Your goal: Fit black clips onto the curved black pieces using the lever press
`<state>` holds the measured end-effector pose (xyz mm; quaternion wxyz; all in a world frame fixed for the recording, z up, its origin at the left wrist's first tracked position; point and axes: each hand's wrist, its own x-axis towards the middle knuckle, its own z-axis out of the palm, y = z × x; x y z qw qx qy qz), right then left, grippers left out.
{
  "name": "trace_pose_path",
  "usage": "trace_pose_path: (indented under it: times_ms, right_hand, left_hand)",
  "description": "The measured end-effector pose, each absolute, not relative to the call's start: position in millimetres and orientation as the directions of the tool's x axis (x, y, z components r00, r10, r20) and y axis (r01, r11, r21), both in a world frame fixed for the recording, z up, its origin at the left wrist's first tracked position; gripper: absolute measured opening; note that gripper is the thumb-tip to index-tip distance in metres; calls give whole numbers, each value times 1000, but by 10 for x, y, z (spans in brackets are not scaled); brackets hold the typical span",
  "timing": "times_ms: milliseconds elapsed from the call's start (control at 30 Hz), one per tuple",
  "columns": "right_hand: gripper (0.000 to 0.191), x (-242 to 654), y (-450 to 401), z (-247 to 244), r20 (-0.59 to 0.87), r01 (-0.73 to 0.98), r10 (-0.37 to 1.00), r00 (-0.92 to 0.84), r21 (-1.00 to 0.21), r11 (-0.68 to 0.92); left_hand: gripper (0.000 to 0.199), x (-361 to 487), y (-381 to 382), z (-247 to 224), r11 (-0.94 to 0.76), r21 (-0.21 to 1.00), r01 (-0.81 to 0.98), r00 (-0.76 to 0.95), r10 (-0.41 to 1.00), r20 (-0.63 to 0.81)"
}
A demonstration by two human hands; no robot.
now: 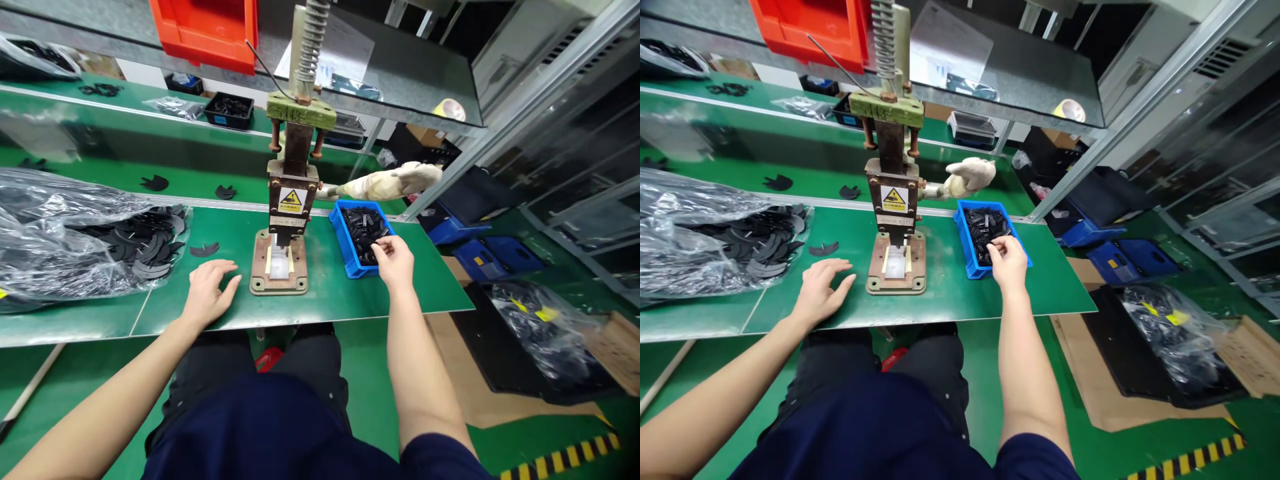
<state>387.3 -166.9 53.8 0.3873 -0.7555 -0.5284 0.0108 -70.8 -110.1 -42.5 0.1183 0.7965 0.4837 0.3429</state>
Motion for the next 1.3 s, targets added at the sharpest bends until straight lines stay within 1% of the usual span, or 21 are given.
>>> trace_pose_path:
  times_ms: [67,133,200,267,400,467,567,633,867,967,1067,1133,1200,1233,1300]
  right_hand:
    - [29,3554,-1843,474,488,749,779,393,-661,36]
    - [28,3171,-1995,358,548,682,762,345,-704,197]
    - [24,2798,-2113,230,579,595,756,305,-736,324]
    - [17,2496,-2189,123,590,503,759,275,-761,409]
    - [11,2177,-2236,3,587,370,780,218,-789,490]
    - [12,2125,-2233,-25,583,335,789,194,-795,505]
    - [13,2101,-2229,-57,573,305,802,169,-804,511]
    - [14,2093,-2230,-77,562,294,812,158,-812,504]
    - [12,2044,-2239,-134,530,300,839,126,-826,477]
    - [11,1996,-2239,-129,534,331,838,114,-815,475]
    - [11,2038,-2171,-21,540,379,839,71,-792,478]
    - [15,2174,-2055,175,565,418,822,79,-767,487]
    - [21,2368,-1888,514,641,447,751,158,-724,525]
    - [26,2461,-1798,735,706,455,672,223,-685,569]
    - [42,2578,-1637,1247,807,440,508,302,-590,677]
  left_hand:
    - [27,-592,-1237,-276,-554,583,595,304,826,475]
    - [27,-440,-1396,-96,-597,647,473,342,802,490]
    - [30,-285,-1538,77,-611,709,352,403,783,475]
    - [35,-161,-1633,207,-624,738,257,460,750,474]
    - [37,-65,-1690,304,-650,736,190,503,708,496]
    - [36,-70,-1686,303,-692,703,166,492,676,549]
    - [41,-89,-1675,292,-770,628,115,471,599,648]
    - [44,-98,-1672,293,-793,601,99,469,570,674]
    - [35,-113,-1674,309,-805,583,111,456,563,689]
    - [27,-150,-1644,263,-806,578,127,483,559,674]
    - [15,-221,-1497,158,-807,562,183,531,562,634]
    - [12,-274,-1301,65,-788,555,264,516,602,609]
    - [14,-311,-1040,-27,-749,557,357,481,659,578]
    - [16,-317,-900,-68,-730,554,399,472,682,559]
    - [21,-300,-636,-134,-713,523,468,495,701,514]
